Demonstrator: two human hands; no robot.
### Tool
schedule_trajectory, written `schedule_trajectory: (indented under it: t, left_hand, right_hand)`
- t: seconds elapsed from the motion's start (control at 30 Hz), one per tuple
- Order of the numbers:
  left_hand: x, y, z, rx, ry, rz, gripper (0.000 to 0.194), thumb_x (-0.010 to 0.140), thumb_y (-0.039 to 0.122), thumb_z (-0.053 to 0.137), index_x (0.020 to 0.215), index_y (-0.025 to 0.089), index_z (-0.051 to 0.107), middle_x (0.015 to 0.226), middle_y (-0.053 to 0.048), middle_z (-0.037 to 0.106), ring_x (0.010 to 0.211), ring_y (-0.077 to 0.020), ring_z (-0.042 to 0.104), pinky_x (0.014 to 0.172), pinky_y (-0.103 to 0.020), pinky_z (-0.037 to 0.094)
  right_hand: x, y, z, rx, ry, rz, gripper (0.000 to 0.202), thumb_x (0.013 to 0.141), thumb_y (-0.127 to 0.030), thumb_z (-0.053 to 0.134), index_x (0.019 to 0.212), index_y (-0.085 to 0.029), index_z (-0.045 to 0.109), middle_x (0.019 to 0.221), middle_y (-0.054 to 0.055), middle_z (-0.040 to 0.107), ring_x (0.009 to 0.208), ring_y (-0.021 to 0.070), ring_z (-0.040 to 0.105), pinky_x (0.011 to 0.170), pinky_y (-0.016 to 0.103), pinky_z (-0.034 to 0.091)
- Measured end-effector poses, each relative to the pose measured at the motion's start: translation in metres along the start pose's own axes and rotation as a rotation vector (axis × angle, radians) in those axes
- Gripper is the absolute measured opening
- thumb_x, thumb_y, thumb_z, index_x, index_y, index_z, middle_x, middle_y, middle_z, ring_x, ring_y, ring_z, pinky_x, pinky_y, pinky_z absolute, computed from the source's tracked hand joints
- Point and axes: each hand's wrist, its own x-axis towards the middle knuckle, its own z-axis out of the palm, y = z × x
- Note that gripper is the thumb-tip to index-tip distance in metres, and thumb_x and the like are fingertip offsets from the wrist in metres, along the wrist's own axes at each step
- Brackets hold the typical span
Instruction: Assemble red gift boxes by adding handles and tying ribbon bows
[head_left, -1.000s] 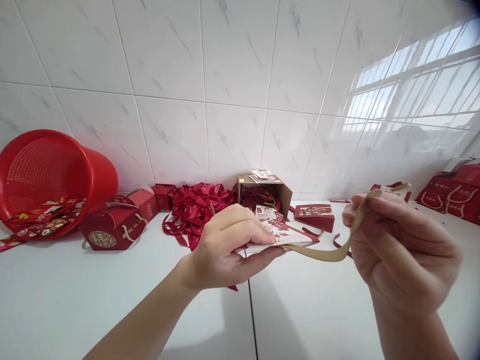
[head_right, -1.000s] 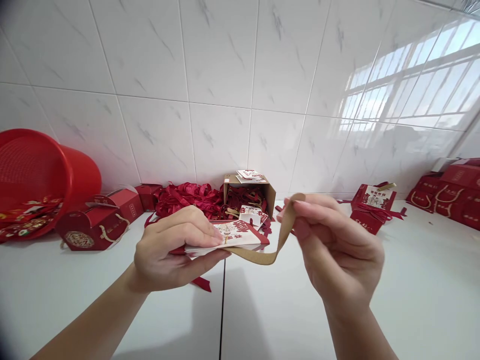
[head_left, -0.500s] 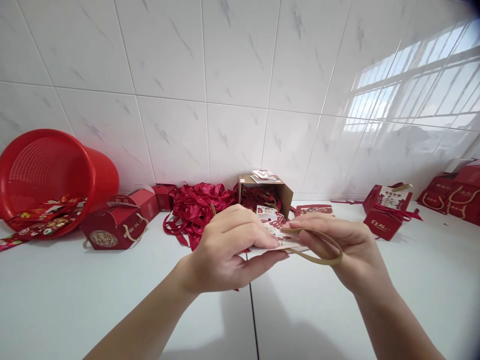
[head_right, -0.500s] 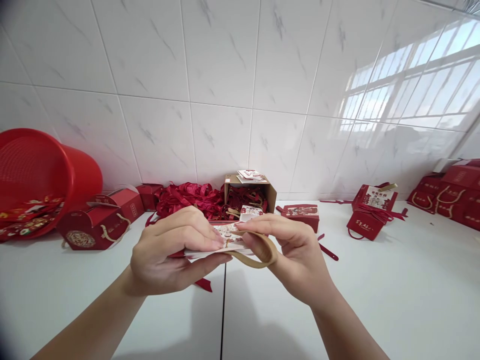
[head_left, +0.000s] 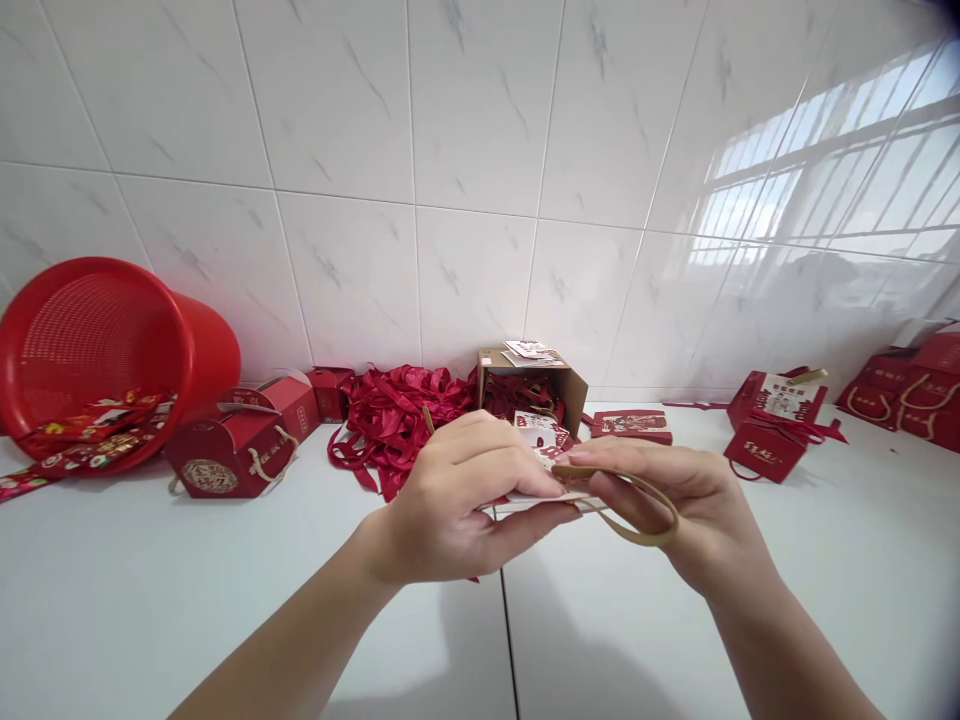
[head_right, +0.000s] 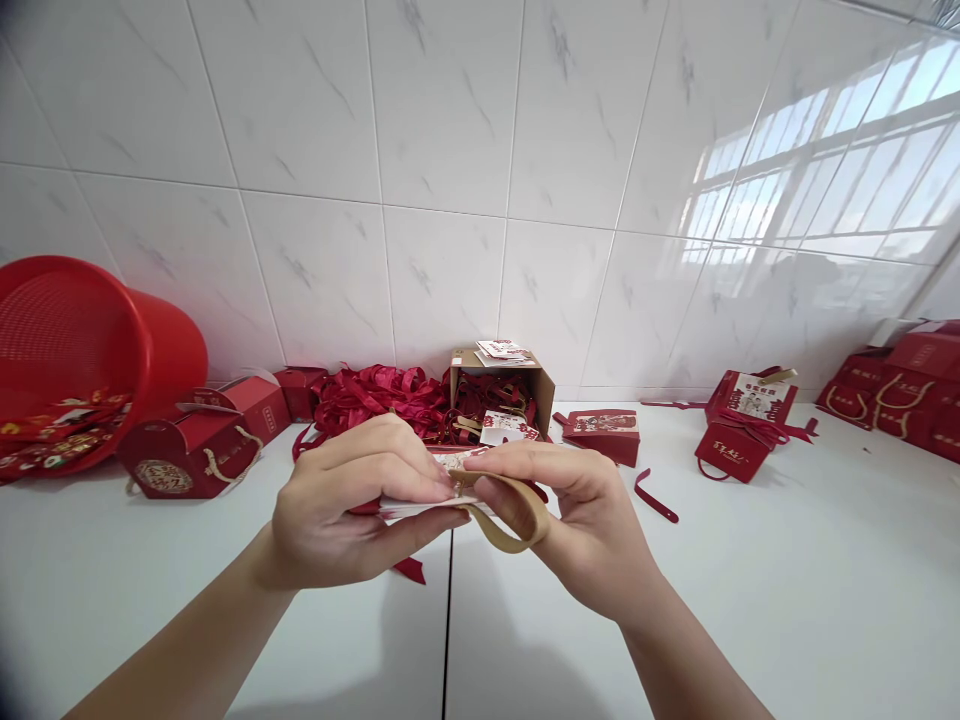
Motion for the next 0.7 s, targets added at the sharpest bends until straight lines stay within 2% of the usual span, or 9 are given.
schedule_trajectory:
  t: [0.5, 0.7]
  left_hand:
    - [0.0002, -0.0009, 0.0008, 0.033, -0.003, -0.018, 0.016, 0.072, 0.012, 0.077, 0.074, 0.015, 0.061, 0.060, -0.002, 0.066, 0.057, -0.0118, 0.059, 0.053, -0.025, 0.048]
    - [0.0012, -0.0022, 0.0000, 0.023, -0.001, -0.007, 0.015, 0.072, 0.011, 0.077, 0.074, 0.014, 0.062, 0.059, -0.002, 0.065, 0.057, -0.0112, 0.059, 0.052, -0.022, 0.049]
  right_hand:
    - [0.0008, 0.0046, -0.0029, -0.045, -0.006, -0.110, 0.027, 0.086, -0.014, 0.061, 0.102, -0.032, 0.072, 0.096, -0.001, 0.074, 0.089, 0.0147, 0.066, 0.073, 0.025, 0.053]
    - [0.0002, 0.0070, -0.0004, -0.020, -0.019, -0.085, 0.025, 0.085, -0.014, 0.062, 0.101, -0.030, 0.073, 0.095, 0.001, 0.073, 0.087, 0.0155, 0.064, 0.068, 0.025, 0.051]
